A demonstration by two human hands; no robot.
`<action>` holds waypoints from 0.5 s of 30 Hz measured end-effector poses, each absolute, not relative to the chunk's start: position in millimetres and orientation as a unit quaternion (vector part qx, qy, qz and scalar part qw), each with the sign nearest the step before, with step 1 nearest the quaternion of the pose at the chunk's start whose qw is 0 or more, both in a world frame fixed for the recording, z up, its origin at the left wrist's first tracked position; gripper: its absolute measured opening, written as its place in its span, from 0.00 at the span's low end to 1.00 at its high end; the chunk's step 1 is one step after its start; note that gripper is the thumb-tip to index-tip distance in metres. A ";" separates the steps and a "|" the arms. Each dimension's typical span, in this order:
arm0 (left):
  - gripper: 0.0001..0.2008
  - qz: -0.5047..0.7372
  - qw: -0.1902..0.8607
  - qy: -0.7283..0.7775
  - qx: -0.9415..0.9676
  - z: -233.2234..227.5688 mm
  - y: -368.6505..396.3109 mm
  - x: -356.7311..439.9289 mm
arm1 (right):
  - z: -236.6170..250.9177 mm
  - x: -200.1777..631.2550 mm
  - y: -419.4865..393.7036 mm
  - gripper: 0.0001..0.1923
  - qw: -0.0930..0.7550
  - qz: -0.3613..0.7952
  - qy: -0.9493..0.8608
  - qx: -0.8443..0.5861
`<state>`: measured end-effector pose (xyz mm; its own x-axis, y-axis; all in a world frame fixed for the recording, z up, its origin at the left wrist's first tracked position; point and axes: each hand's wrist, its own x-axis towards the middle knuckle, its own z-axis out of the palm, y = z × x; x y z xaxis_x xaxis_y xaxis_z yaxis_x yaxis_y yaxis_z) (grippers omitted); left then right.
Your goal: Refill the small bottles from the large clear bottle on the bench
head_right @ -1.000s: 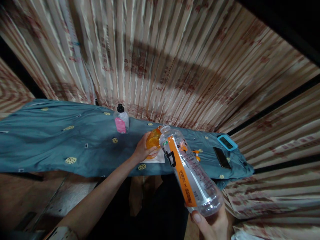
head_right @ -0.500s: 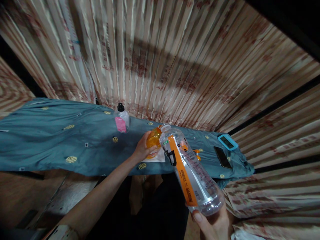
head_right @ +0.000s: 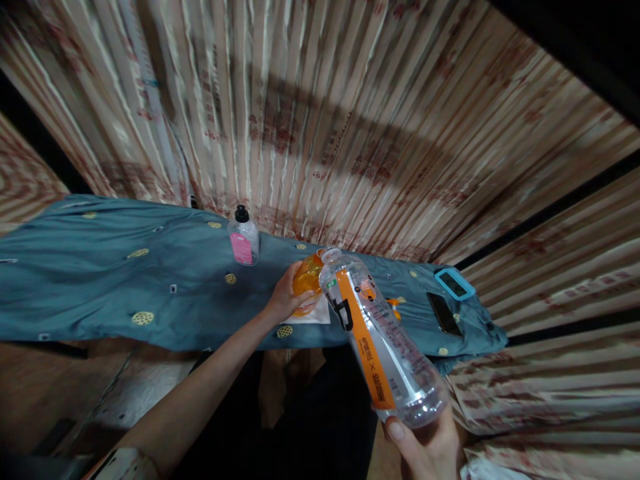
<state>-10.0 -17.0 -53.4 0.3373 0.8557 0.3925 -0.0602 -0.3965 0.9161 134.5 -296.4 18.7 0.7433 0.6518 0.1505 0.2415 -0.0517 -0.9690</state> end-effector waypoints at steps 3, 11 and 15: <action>0.33 0.491 0.463 0.299 0.675 -52.6 -17.1 -10.4 | 20.3 132.6 -295.1 0.47 0.622 0.166 -0.301 -0.703; 0.33 0.493 0.463 0.296 0.675 -53.9 -16.5 -9.7 | 21.9 131.3 -293.8 0.46 0.624 0.169 -0.297 -0.703; 0.33 0.492 0.461 0.298 0.676 -54.0 -16.4 -9.3 | 22.5 129.0 -293.1 0.47 0.631 0.181 -0.283 -0.700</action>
<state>-9.3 -16.4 -54.0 0.3387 0.8565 0.3894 -0.0510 -0.3965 0.9166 129.0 -293.1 22.5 0.7747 0.6237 0.1038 0.1679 -0.0446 -0.9848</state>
